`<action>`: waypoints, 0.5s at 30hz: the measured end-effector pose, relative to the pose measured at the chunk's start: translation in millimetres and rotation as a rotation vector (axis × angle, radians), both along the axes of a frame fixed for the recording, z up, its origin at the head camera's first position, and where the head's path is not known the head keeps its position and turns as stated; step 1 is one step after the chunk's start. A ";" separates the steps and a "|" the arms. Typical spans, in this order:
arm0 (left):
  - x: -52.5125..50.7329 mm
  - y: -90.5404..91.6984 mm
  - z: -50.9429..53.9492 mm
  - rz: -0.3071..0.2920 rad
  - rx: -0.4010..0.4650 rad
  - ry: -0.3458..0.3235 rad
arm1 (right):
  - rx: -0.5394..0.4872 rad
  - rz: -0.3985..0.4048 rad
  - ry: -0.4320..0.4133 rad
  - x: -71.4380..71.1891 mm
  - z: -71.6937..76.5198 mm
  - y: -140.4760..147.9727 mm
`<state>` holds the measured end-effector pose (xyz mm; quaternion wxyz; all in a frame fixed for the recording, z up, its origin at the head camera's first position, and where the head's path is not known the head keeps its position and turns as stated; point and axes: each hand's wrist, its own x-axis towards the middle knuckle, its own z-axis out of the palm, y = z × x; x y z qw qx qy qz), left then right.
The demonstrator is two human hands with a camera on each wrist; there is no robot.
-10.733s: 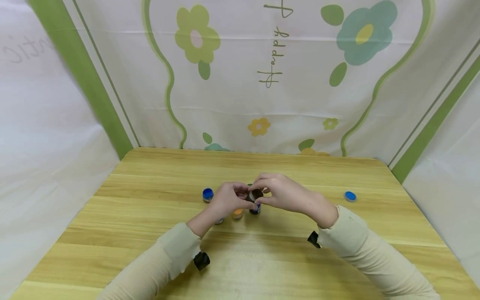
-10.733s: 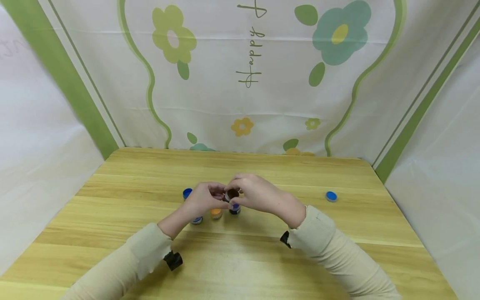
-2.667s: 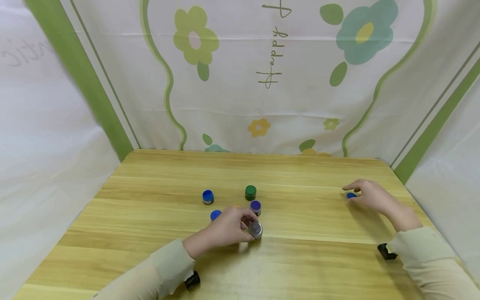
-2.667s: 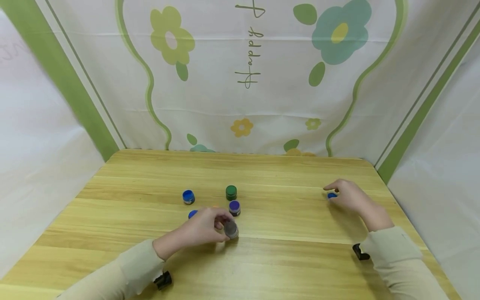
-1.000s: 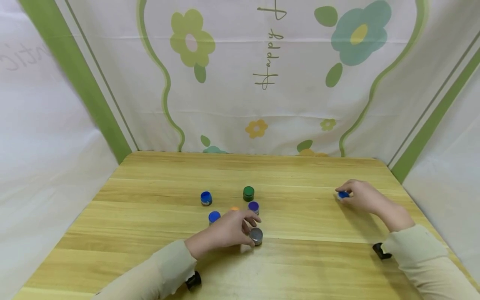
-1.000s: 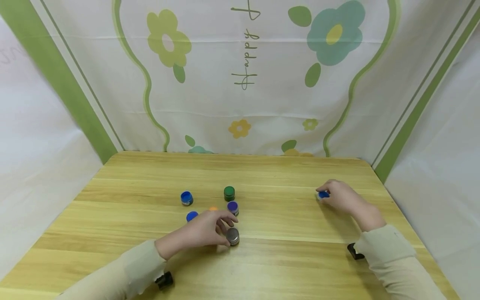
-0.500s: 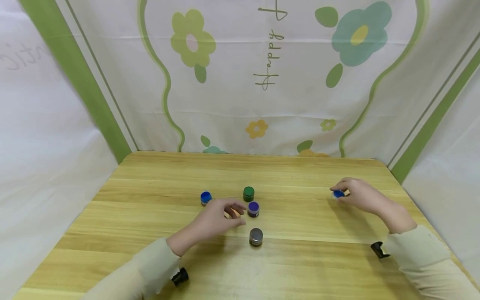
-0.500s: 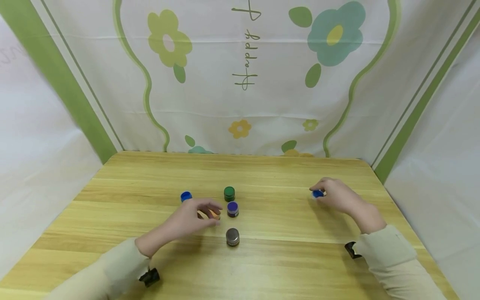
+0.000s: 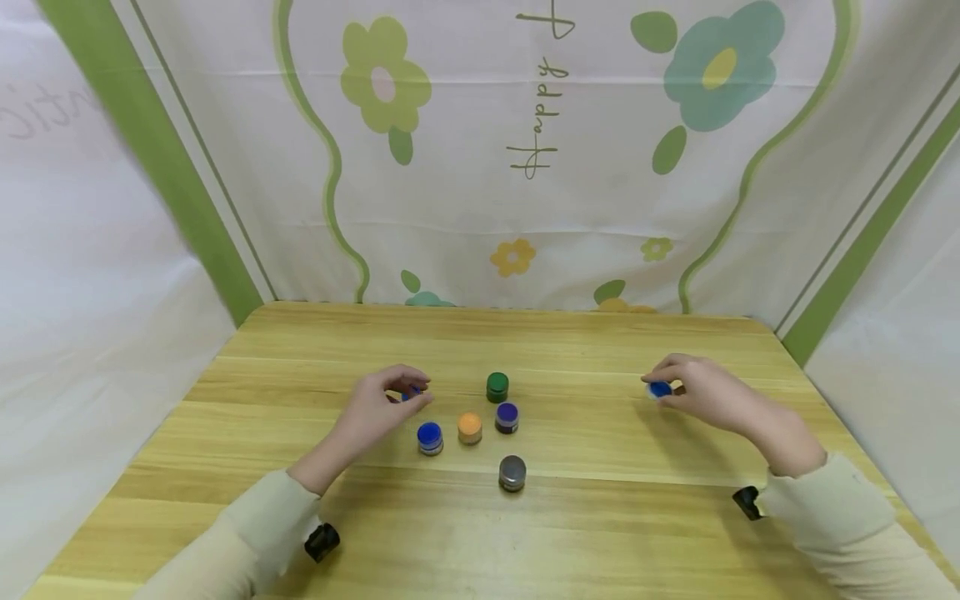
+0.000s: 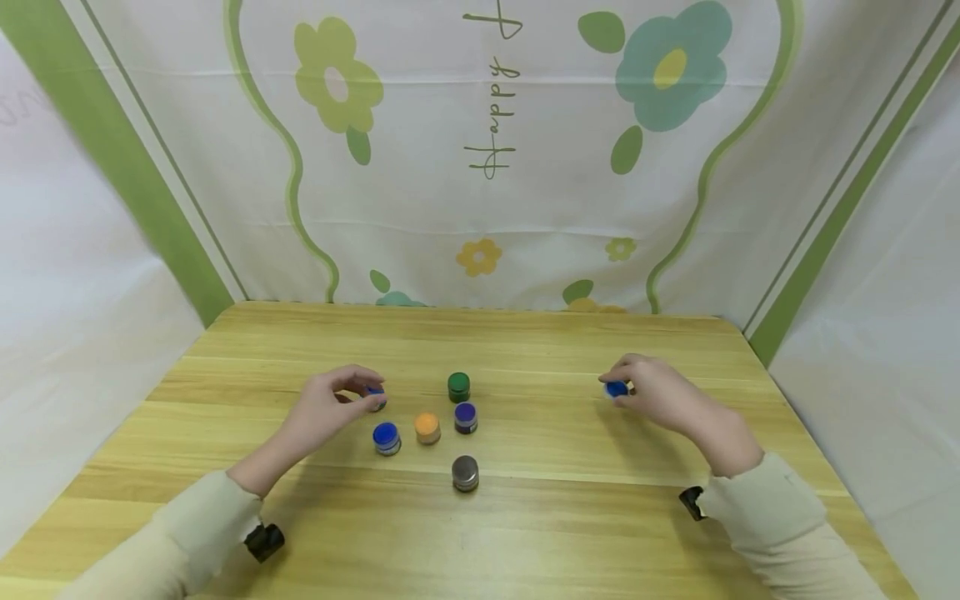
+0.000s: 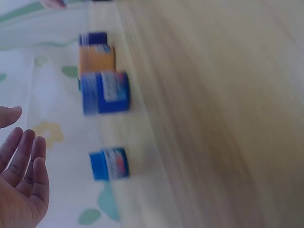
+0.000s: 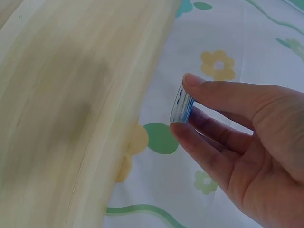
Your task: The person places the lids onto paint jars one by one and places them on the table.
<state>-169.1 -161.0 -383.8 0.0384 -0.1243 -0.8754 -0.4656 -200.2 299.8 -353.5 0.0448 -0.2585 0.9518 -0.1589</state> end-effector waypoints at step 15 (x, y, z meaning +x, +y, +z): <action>-22.0 -30.8 -20.3 0.084 -0.042 -0.114 | -0.025 0.059 0.001 10.2 1.6 -14.2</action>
